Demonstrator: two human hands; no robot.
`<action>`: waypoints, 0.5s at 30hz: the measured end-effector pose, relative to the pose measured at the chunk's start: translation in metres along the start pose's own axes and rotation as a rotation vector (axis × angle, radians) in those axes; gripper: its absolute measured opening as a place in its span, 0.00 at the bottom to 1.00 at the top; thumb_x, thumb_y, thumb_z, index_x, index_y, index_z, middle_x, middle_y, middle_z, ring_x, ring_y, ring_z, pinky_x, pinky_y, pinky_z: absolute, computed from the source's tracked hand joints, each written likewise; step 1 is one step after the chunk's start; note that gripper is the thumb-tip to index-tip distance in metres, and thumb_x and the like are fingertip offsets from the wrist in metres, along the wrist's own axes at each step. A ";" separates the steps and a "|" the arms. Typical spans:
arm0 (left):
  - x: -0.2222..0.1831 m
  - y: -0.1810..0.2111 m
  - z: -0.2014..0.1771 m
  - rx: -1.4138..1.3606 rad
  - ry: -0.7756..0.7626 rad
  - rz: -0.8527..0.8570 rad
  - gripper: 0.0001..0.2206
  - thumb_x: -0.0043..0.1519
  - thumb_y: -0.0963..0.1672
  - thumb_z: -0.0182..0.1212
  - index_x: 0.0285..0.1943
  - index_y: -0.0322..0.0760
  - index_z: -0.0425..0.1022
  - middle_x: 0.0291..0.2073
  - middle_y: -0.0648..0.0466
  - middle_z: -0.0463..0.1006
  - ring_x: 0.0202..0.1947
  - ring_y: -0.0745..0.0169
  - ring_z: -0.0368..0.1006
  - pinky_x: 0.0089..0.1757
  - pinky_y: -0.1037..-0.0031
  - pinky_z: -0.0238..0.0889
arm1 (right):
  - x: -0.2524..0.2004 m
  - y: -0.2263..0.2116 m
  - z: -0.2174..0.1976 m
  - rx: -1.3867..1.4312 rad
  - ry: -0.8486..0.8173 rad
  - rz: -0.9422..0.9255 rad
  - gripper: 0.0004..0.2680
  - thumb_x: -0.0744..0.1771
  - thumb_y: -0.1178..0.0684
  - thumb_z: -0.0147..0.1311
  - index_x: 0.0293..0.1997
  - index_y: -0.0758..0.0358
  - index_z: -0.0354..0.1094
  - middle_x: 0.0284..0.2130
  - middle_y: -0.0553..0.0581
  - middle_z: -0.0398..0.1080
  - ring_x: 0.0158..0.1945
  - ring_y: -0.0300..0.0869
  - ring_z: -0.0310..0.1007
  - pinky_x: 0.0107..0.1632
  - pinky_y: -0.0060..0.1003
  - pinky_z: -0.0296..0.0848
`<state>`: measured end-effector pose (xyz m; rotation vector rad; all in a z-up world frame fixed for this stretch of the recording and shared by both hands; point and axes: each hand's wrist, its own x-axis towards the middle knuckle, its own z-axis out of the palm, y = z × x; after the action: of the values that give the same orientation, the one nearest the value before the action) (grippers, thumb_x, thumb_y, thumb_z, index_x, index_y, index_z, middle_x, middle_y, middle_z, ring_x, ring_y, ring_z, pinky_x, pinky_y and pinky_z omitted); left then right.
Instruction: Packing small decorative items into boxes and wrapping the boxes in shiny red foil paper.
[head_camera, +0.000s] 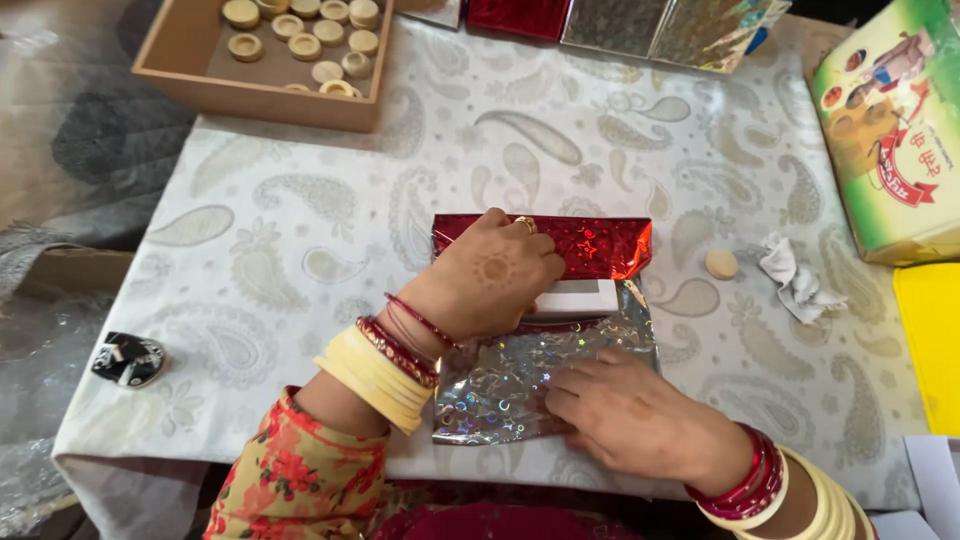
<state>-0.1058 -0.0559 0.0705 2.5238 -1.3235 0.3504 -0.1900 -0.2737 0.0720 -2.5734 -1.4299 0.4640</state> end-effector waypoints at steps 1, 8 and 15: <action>0.001 0.002 0.002 -0.006 0.002 0.004 0.12 0.46 0.46 0.70 0.38 0.42 0.78 0.36 0.55 0.77 0.44 0.54 0.74 0.45 0.60 0.63 | -0.001 0.004 0.001 0.001 -0.003 0.007 0.10 0.58 0.53 0.64 0.39 0.60 0.71 0.36 0.55 0.71 0.45 0.51 0.71 0.46 0.49 0.65; 0.004 0.004 0.005 0.117 -0.016 -0.023 0.03 0.48 0.44 0.63 0.26 0.43 0.80 0.35 0.54 0.77 0.43 0.53 0.74 0.42 0.61 0.64 | 0.002 0.023 -0.025 -0.139 0.427 -0.091 0.07 0.59 0.56 0.63 0.34 0.59 0.70 0.30 0.53 0.72 0.37 0.47 0.73 0.47 0.47 0.66; 0.009 0.004 -0.029 -0.503 -0.234 -0.225 0.23 0.66 0.56 0.57 0.34 0.34 0.80 0.33 0.42 0.82 0.40 0.39 0.78 0.45 0.54 0.67 | 0.008 0.056 -0.038 -0.159 0.828 0.117 0.07 0.62 0.63 0.62 0.40 0.62 0.71 0.33 0.54 0.74 0.40 0.46 0.73 0.50 0.44 0.66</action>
<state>-0.1071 -0.0545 0.1011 2.2853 -1.0203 -0.2989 -0.1284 -0.2956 0.0902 -2.4714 -1.0295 -0.6653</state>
